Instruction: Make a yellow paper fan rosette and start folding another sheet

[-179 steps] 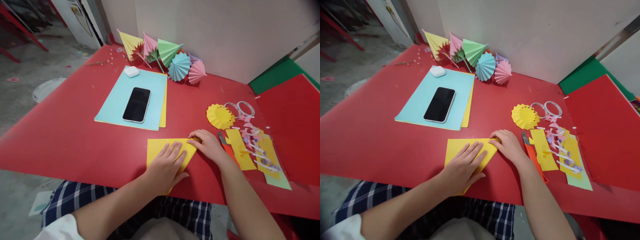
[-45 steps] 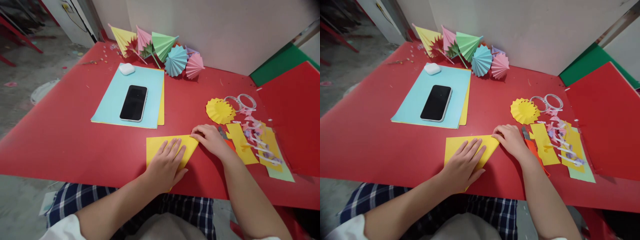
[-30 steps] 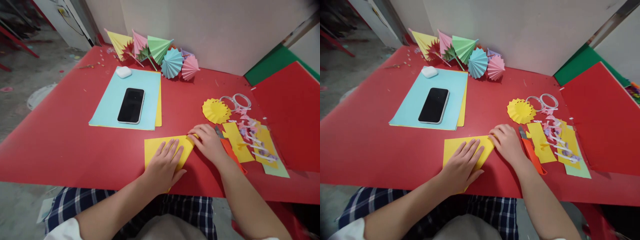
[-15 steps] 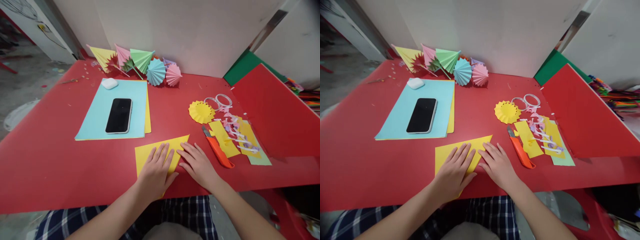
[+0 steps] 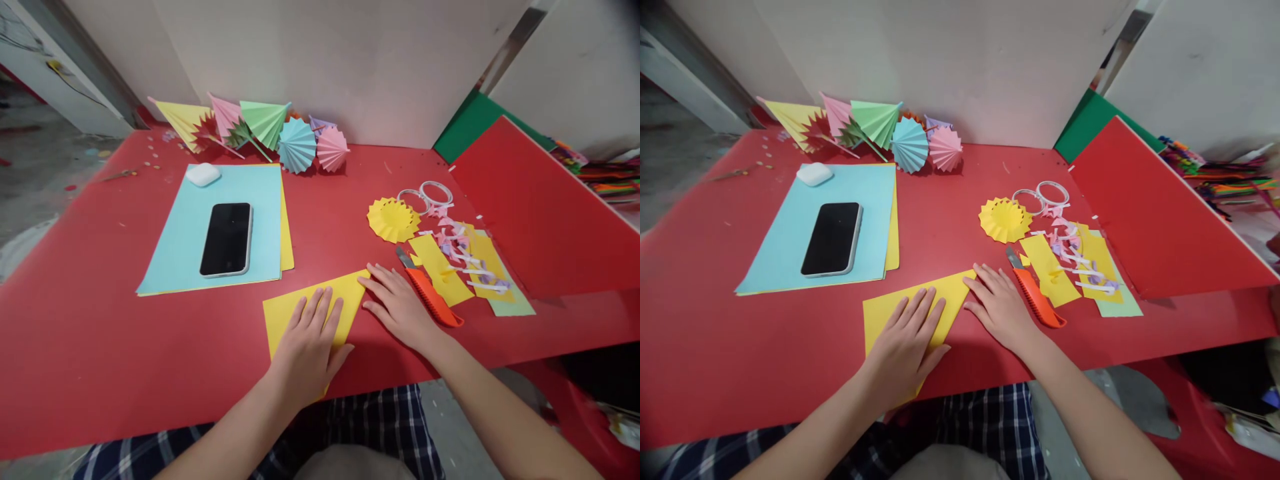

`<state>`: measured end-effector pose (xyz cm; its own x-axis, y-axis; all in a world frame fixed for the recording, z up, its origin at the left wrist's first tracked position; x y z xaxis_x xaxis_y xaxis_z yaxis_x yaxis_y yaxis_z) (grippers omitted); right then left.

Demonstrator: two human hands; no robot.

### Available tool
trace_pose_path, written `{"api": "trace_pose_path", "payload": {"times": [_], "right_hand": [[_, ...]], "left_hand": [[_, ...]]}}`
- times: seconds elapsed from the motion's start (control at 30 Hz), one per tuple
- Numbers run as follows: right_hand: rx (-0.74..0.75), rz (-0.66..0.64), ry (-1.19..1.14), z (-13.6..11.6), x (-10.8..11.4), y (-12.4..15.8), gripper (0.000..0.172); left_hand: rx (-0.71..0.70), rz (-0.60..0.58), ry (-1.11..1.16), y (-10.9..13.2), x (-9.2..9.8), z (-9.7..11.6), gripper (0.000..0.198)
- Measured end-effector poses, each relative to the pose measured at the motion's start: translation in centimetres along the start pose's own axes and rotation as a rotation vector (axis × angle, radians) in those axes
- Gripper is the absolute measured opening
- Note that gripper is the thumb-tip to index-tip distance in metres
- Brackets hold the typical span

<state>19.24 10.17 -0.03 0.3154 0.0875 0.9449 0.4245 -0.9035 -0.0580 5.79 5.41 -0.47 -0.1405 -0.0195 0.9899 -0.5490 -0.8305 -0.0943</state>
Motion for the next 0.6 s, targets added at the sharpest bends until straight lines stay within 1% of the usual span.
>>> {"api": "trace_pose_path", "payload": {"times": [0.1, 0.2, 0.27, 0.33, 0.4, 0.5, 0.6], "right_hand": [[-0.036, 0.074, -0.104, 0.6, 0.8, -0.4, 0.042], [-0.032, 0.156, -0.203, 0.9, 1.6, -1.3, 0.030], [-0.049, 0.185, -0.242, 1.3, 2.0, -2.2, 0.024], [-0.071, 0.163, -0.253, 1.6, 2.0, -3.2, 0.019], [-0.087, 0.113, -0.257, 1.7, 1.9, -4.3, 0.014], [-0.104, 0.040, -0.289, 1.7, 1.8, -5.5, 0.015], [-0.119, -0.046, -0.313, 1.6, 1.4, -6.1, 0.017]], "left_hand": [[-0.004, -0.002, 0.001, 0.0, 0.1, 0.0, 0.059], [-0.007, -0.012, 0.005, 0.0, 0.2, 0.1, 0.059], [-0.008, -0.018, 0.009, 0.0, 0.2, 0.1, 0.059], [-0.012, -0.024, 0.013, 0.0, 0.1, 0.2, 0.059], [-0.016, -0.028, 0.017, 0.0, 0.1, 0.2, 0.059], [-0.017, -0.038, 0.019, 0.1, 0.1, 0.2, 0.059], [-0.015, -0.046, 0.021, 0.0, 0.0, 0.2, 0.060]]}}
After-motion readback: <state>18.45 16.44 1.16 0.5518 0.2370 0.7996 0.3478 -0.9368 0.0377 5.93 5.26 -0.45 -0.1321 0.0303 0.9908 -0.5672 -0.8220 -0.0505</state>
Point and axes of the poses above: each hand's wrist, its own y-axis away from the middle knuckle, its own x-axis out of the back of the hand, z = x × y, the point moved 8 cm from there along -y, towards the middle knuckle, and after that the axes turned 4 degrees about -y, right-handed, at the moved point
